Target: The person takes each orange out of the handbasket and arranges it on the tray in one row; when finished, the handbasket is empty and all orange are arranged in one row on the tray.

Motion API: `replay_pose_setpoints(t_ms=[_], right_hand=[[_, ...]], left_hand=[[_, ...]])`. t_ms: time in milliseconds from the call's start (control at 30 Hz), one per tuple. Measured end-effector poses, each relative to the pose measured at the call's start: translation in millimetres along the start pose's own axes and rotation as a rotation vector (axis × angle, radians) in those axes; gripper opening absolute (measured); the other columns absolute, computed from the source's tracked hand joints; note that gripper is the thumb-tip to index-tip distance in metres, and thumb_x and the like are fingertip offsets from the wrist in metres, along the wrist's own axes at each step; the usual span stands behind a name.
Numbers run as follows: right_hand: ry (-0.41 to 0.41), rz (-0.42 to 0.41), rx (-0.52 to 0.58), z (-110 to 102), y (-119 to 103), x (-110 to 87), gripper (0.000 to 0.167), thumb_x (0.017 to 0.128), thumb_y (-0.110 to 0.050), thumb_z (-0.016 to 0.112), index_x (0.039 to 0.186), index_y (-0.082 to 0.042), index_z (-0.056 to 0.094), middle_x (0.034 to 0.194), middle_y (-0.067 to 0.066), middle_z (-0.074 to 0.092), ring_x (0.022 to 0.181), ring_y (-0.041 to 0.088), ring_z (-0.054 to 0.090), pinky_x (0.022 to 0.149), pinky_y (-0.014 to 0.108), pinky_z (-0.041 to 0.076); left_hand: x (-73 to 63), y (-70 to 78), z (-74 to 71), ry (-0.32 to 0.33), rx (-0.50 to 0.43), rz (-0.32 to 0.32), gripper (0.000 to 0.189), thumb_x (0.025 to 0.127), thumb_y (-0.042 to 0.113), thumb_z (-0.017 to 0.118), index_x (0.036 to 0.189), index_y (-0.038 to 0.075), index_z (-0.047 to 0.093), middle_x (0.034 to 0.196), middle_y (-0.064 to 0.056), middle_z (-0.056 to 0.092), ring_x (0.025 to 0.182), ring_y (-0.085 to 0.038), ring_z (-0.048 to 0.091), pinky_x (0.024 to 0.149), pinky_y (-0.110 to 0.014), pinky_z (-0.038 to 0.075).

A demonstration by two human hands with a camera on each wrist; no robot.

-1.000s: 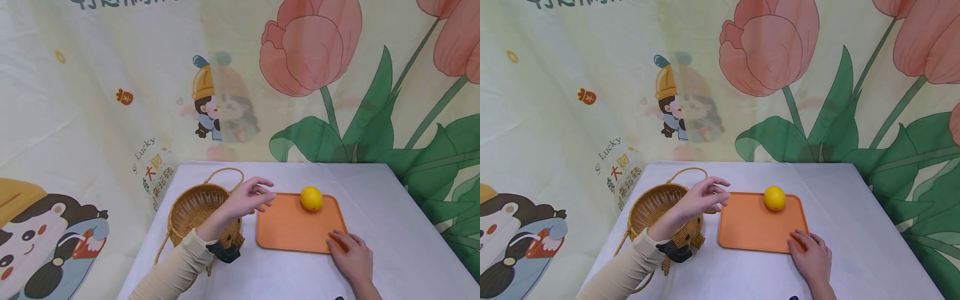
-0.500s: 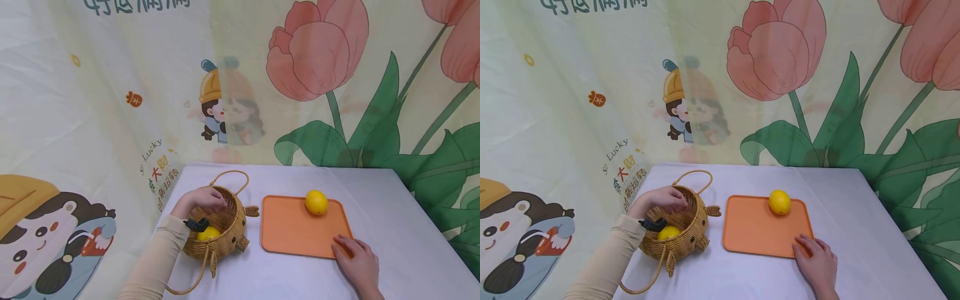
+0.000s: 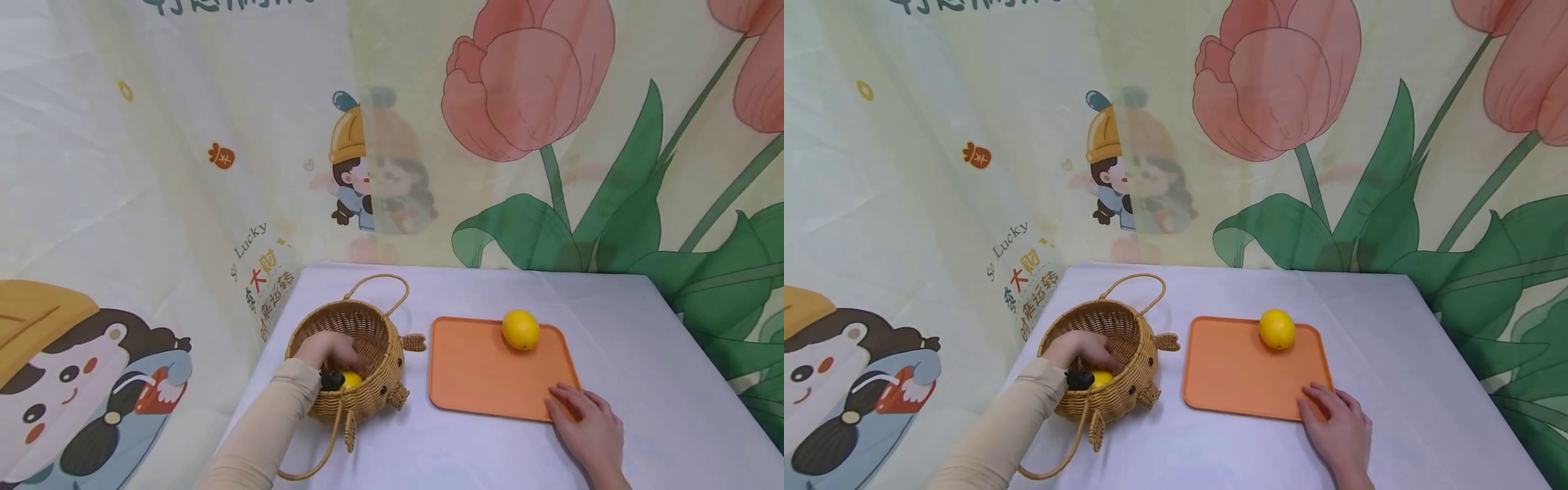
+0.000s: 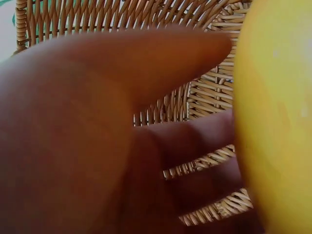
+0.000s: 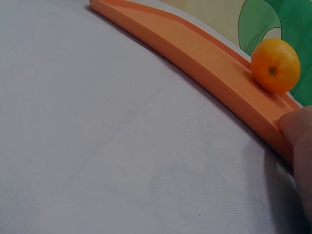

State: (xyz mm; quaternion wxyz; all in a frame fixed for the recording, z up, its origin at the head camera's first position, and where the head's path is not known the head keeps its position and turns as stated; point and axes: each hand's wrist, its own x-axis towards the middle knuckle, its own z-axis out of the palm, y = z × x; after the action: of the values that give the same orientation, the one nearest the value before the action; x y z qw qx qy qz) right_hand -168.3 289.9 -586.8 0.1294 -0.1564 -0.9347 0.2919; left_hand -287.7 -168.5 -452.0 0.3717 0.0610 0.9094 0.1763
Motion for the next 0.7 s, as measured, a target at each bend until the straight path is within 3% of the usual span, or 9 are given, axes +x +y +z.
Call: replay_pose_setpoints(t_ms=[100, 233, 367, 467, 700], right_hand=[[-0.001, 0.003, 0.004, -1.5, -0.5, 0.3, 0.038, 0.093, -0.029, 0.076, 0.120, -0.002, 0.073, 0.133, 0.023, 0.062, 0.130, 0.045, 0.038, 0.105, 0.067, 0.023], [-0.005, 0.005, 0.005, -0.8, 0.4, -0.4, 0.039, 0.093, -0.030, 0.076, 0.120, -0.002, 0.073, 0.134, 0.022, 0.062, 0.130, 0.045, 0.038, 0.105, 0.066, 0.024], [-0.002, -0.003, 0.005, -0.1, 1.1, -1.5, 0.038, 0.093, -0.030, 0.076, 0.120, -0.002, 0.074, 0.134, 0.022, 0.063, 0.130, 0.044, 0.038, 0.104, 0.066, 0.024], [-0.001, -0.003, 0.006, -0.7, 0.5, -1.1, 0.038, 0.093, -0.029, 0.076, 0.119, -0.002, 0.074, 0.134, 0.022, 0.063, 0.130, 0.044, 0.038, 0.104, 0.067, 0.024], [-0.010, 0.013, 0.002, 0.2, 1.3, 0.3, 0.039, 0.093, -0.029, 0.076, 0.121, -0.001, 0.073, 0.134, 0.023, 0.061, 0.131, 0.045, 0.036, 0.106, 0.067, 0.022]], left_hand=[[-2.1, 0.4, -2.0, -0.078, -0.001, -0.064, 0.053, 0.086, 0.041, 0.078, 0.120, 0.002, 0.066, 0.115, -0.013, 0.063, 0.103, -0.028, 0.061, 0.093, -0.047, 0.052], [-5.3, -1.0, -6.1, -0.167, -0.008, -0.129, 0.058, 0.082, 0.043, 0.080, 0.123, 0.005, 0.066, 0.115, -0.016, 0.065, 0.109, -0.033, 0.062, 0.096, -0.049, 0.052], [-5.7, -3.8, -5.6, -0.174, -0.049, -0.157, 0.055, 0.079, 0.038, 0.083, 0.119, 0.003, 0.066, 0.111, -0.014, 0.066, 0.107, -0.031, 0.063, 0.096, -0.047, 0.052], [-6.0, -3.9, -3.5, -0.182, -0.089, -0.143, 0.042, 0.078, 0.028, 0.082, 0.109, 0.002, 0.070, 0.107, -0.012, 0.067, 0.104, -0.027, 0.063, 0.096, -0.045, 0.052], [-3.8, -1.6, -2.4, -0.197, -0.022, -0.037, 0.022, 0.080, 0.016, 0.078, 0.098, 0.002, 0.073, 0.100, -0.012, 0.071, 0.104, -0.030, 0.068, 0.094, -0.043, 0.054]])
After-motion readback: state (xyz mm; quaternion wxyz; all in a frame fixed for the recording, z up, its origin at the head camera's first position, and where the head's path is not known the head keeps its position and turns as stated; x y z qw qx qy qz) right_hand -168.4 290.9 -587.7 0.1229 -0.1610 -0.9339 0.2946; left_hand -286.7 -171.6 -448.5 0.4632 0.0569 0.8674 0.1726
